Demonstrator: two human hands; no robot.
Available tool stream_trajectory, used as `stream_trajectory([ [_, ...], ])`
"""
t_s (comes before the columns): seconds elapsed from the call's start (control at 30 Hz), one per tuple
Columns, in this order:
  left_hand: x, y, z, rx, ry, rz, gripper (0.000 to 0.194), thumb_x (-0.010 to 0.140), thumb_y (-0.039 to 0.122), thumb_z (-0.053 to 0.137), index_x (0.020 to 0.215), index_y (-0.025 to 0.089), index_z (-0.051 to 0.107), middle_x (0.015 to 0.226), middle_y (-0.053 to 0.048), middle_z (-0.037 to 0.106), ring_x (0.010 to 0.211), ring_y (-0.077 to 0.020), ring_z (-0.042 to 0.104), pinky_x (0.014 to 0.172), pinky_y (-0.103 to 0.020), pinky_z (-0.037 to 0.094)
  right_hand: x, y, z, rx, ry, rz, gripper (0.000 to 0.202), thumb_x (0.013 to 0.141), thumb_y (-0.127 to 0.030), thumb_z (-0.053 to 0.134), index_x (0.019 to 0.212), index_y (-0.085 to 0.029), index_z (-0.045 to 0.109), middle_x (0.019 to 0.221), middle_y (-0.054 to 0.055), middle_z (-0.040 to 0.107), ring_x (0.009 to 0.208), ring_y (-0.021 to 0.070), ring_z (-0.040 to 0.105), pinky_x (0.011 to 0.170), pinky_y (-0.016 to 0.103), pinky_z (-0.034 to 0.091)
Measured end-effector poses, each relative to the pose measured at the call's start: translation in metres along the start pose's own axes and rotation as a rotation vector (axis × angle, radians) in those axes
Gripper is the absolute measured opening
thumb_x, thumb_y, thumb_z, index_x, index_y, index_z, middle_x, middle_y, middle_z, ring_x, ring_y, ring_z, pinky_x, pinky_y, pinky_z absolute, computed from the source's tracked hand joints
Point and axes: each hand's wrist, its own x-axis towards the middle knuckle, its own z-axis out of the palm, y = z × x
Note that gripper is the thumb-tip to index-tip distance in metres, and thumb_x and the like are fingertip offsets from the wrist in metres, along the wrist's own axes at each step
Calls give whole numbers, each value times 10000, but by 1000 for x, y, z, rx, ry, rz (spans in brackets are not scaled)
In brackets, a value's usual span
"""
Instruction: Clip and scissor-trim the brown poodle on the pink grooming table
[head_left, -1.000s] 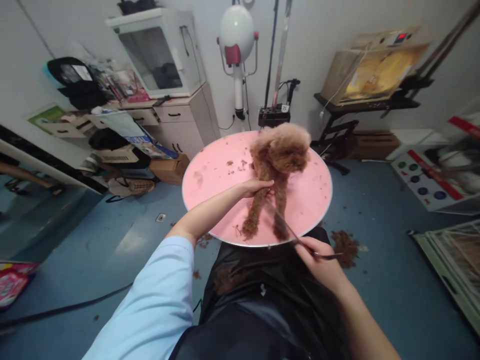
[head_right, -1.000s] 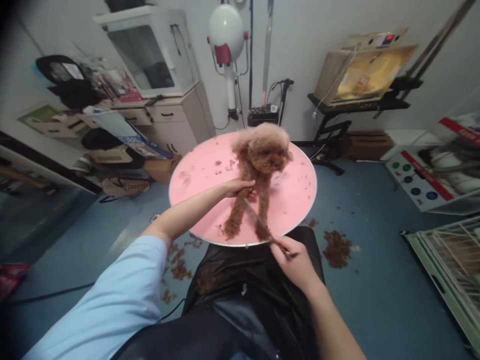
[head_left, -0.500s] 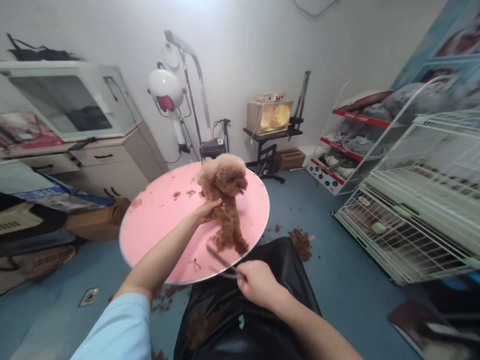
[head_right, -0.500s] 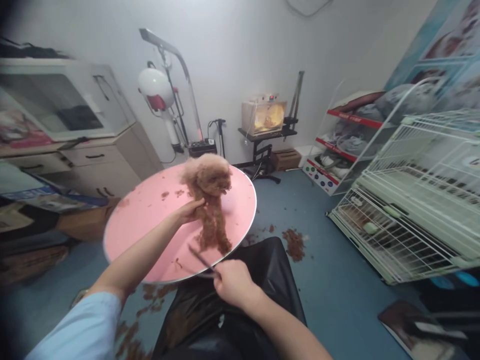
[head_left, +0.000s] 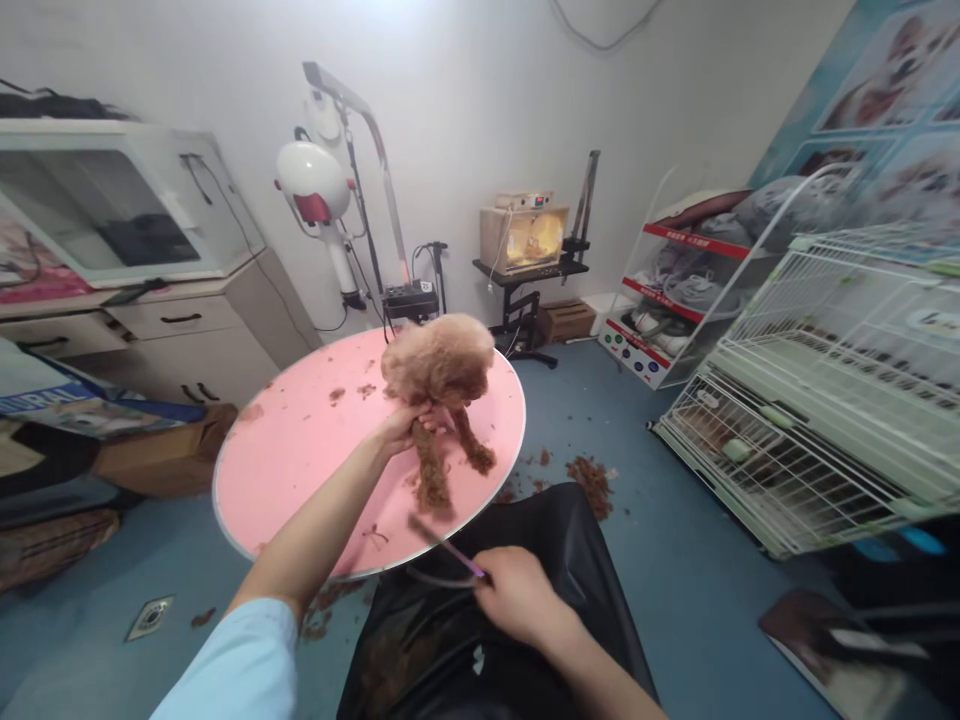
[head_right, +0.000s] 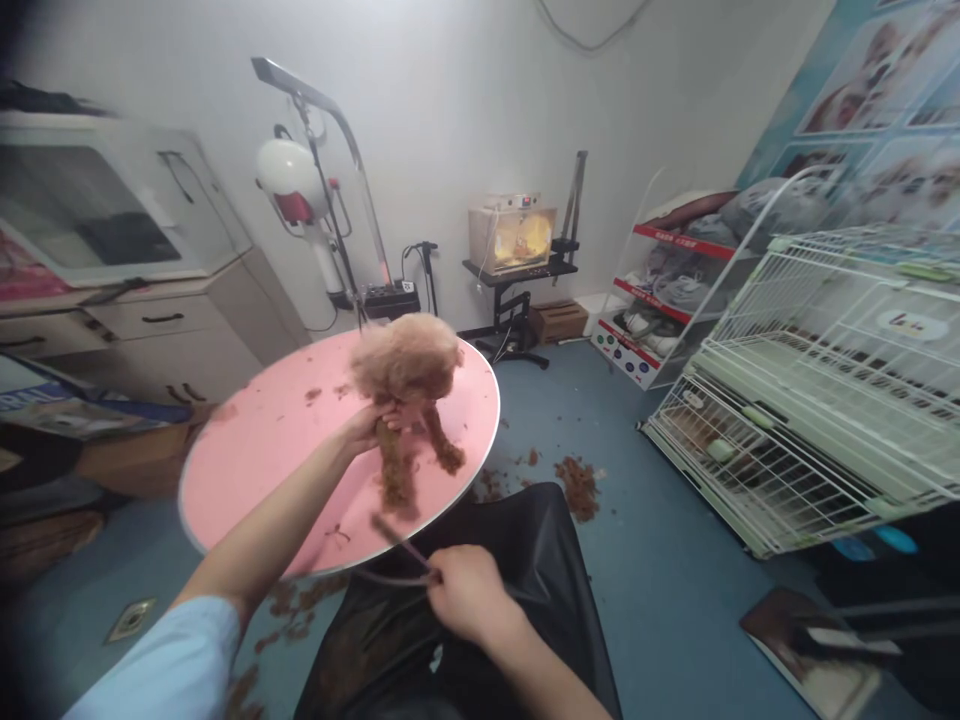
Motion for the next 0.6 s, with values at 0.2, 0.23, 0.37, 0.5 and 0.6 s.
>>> stream_trajectory([
  [0.2,15,12,0,55,25,62,121,865,155,602,763,141,540,500,69,381,454,-89,469,642,-331,565,-33,58,-33,-30,232,496,265,914,-242,400,850,-211,655,772,71,725,685,200,662,566,267,293],
  [0.23,16,13,1,55,24,58,111,877,155,583,774,139,546,493,73,372,445,-86,461,645,-339,569,-30,57,-33,-9,229,409,272,918,-242,403,816,-214,654,754,57,719,676,186,654,569,263,301],
  [0.37,15,21,9,60,52,26,126,904,156,531,788,123,563,476,80,352,404,-71,422,584,-295,551,20,28,-24,-78,191,109,213,853,-156,481,778,-207,674,822,55,732,767,185,668,650,264,351],
  [0.5,10,35,14,153,37,-39,38,866,124,585,878,100,611,482,62,398,409,-87,443,495,-246,493,74,-21,-7,-258,169,88,249,842,-105,466,944,-135,691,903,140,728,774,223,674,674,306,369],
  [0.6,10,44,9,200,4,-14,140,811,83,644,951,87,632,529,19,503,454,-100,508,513,-241,493,73,-49,14,-223,-63,-379,162,777,-136,542,833,-163,692,827,99,726,731,210,659,672,309,376],
])
